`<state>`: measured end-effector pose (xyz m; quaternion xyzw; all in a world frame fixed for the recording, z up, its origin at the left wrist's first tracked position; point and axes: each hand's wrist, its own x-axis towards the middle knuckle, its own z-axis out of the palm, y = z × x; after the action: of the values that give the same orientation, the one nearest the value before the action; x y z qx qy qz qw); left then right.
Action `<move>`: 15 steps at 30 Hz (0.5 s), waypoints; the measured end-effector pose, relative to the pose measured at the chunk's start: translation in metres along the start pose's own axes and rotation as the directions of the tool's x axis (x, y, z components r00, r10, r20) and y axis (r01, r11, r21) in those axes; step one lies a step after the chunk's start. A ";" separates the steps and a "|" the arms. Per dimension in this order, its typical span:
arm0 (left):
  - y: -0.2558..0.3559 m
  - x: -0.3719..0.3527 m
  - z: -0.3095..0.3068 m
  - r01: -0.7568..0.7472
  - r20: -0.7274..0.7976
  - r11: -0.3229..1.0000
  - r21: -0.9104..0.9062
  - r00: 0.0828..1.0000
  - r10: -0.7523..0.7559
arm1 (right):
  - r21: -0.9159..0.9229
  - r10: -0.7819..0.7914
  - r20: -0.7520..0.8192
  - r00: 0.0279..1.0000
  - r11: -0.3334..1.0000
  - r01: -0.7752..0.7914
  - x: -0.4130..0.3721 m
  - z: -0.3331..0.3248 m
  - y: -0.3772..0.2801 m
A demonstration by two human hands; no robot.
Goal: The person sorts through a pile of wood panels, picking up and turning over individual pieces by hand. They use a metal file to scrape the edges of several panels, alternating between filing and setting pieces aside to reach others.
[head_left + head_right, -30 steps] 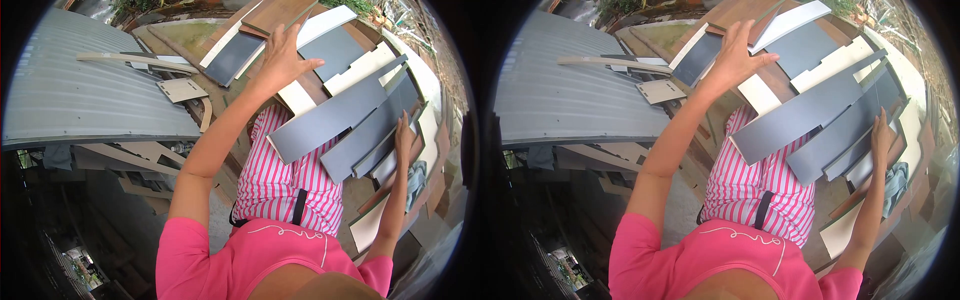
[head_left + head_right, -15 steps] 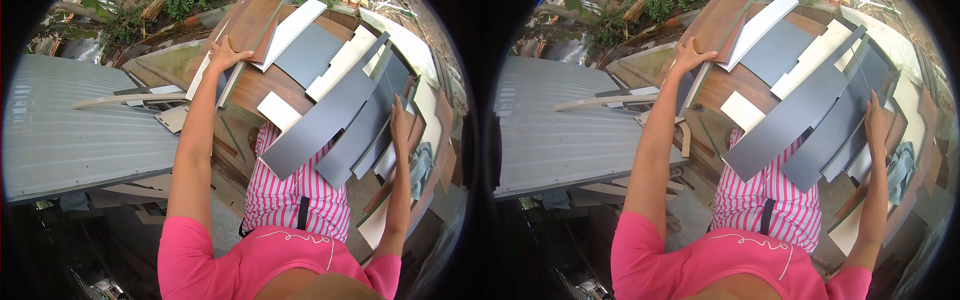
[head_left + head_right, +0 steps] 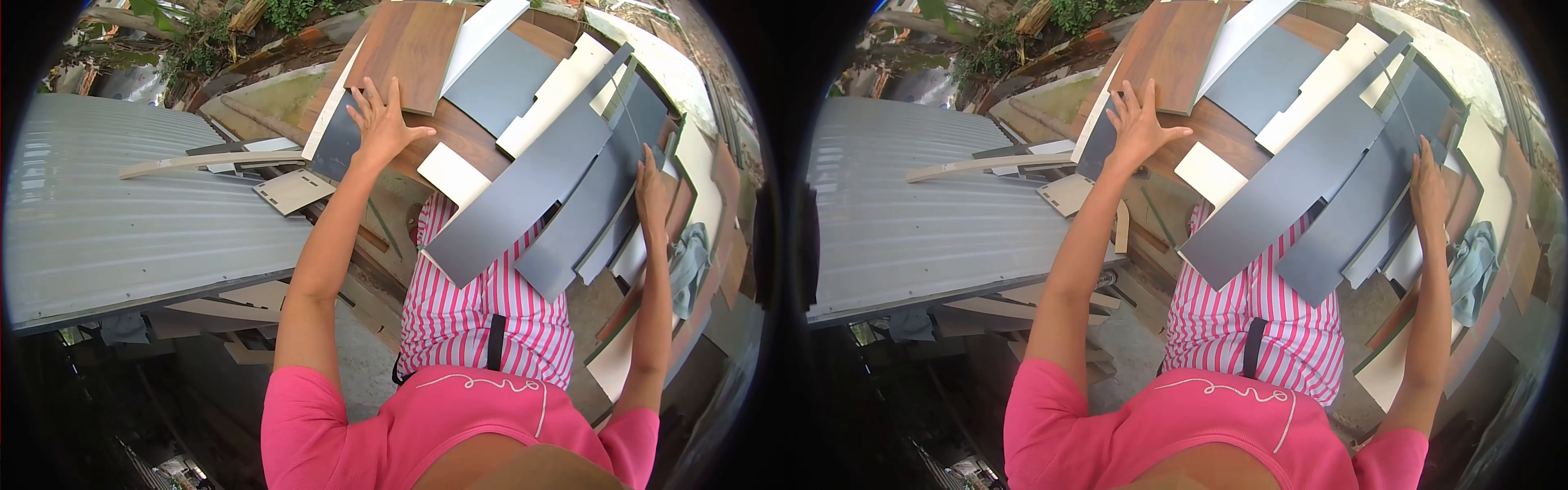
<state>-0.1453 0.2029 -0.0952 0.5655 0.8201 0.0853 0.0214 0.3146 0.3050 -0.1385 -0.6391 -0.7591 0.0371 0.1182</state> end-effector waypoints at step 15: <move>0.013 0.000 -0.064 -0.513 -0.617 0.833 -0.210 0.730 0.294 | -0.025 0.032 -0.091 0.995 0.999 -0.034 -0.008 -0.001 -0.011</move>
<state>-0.1420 0.1995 -0.0301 0.6679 0.6124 0.4009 -0.1344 0.3053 0.2948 -0.1360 -0.6540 -0.7428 -0.0001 0.1436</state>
